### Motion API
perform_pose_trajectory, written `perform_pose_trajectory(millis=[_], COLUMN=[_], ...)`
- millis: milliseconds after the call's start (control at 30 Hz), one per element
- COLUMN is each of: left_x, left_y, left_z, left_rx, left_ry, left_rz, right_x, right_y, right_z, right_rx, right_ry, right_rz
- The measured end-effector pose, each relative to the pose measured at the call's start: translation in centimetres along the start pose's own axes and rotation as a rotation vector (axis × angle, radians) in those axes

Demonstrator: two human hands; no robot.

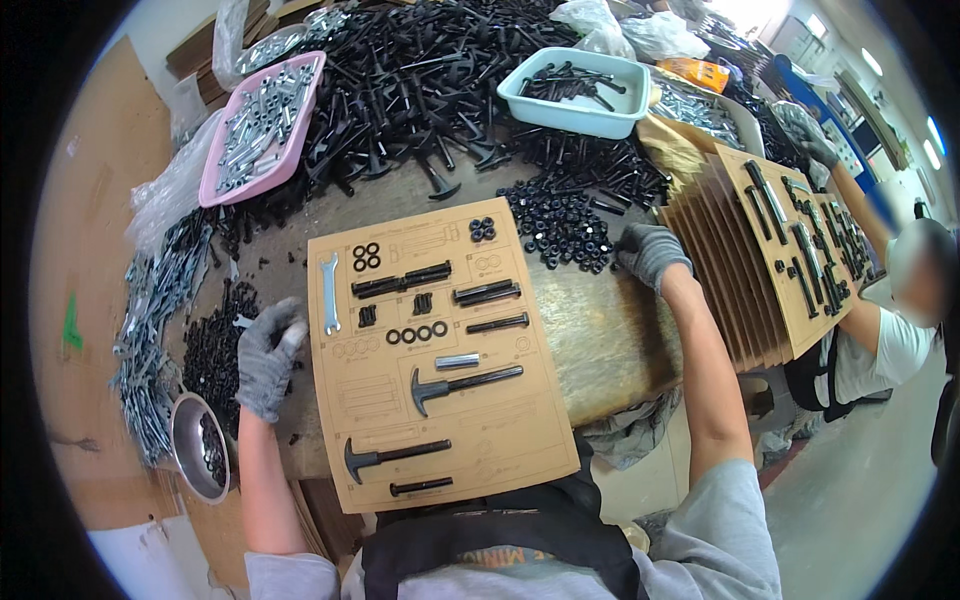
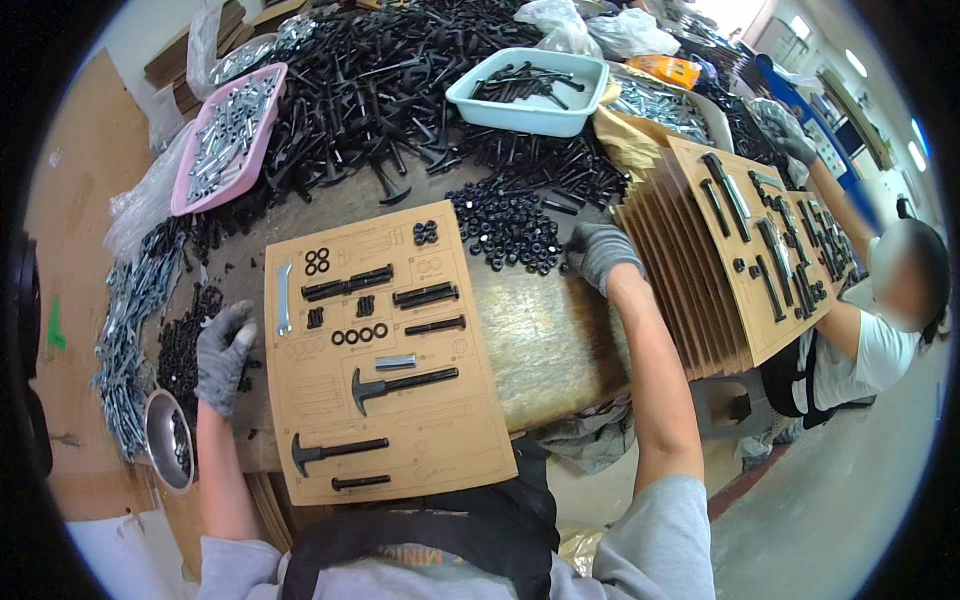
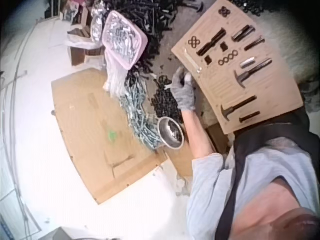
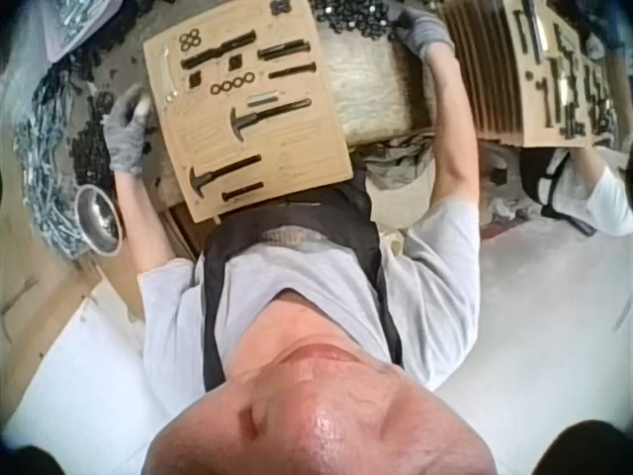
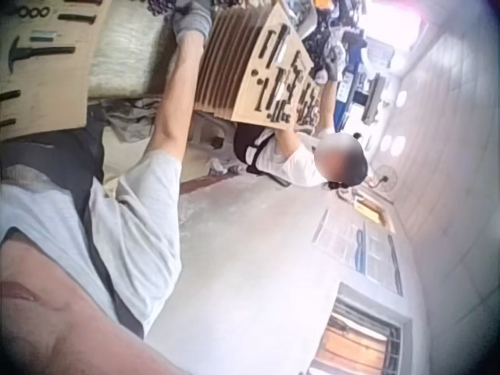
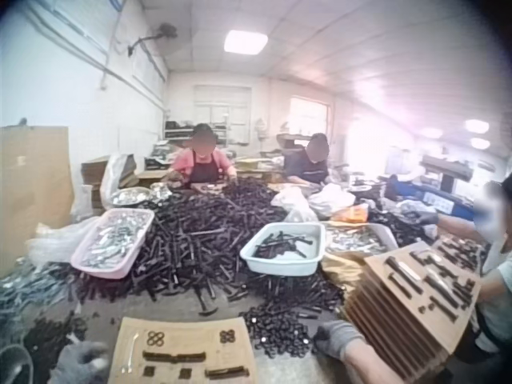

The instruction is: The person arranges various metal hardware items including hammers, bolts, nuts, washers, and wrenches onto a cardboard template with printed outlines. They pick items from piles and bins, place them into designated slots, and stack completed boards.

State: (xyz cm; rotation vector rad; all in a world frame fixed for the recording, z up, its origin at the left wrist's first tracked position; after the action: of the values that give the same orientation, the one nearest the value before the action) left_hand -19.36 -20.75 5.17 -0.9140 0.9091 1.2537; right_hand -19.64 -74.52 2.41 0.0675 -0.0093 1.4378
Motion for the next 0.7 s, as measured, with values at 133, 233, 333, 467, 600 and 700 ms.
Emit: perform_pose_trajectory(millis=[133, 233, 333, 467, 600, 700], left_x=[3.7, 7.7, 9.4, 8.4, 7.3, 9.0], left_y=[4.2, 6.5, 7.1, 6.9, 6.6, 7.4], left_z=[2.6, 3.5, 2.7, 2.1, 1.9, 3.1], left_rx=[-0.198, -0.323, -0.380, -0.360, -0.326, -0.343], left_ry=[0.029, -0.079, -0.168, -0.184, -0.307, -0.248], left_rz=[0.133, 0.048, -0.095, -0.092, -0.146, -0.080], right_x=[0.6, 9.8, 16.1, 18.8, 18.2, 17.9], right_y=[0.8, 1.2, 0.0, -1.4, -1.8, -0.8], right_z=[-0.4, 2.4, 3.0, 2.3, 1.4, 2.1], right_rx=[-0.192, -0.132, -0.162, 0.002, -0.051, -0.116], right_ry=[-0.414, -0.565, -0.234, -0.088, -0.070, -0.190], right_rz=[-0.068, 0.199, 0.573, 0.617, 0.666, 0.629])
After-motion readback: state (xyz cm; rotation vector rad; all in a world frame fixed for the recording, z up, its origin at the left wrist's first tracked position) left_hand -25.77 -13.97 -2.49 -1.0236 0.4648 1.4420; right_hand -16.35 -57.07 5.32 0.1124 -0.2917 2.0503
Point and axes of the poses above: each hand's wrist, its own y-axis away from the middle knuckle, its own z-axis out of the back of the hand, x = y × z, the point moved 3 cm from there along -y, towards the middle knuckle, and after that the axes turned 5 degrees about y, right-handed, at the moved point
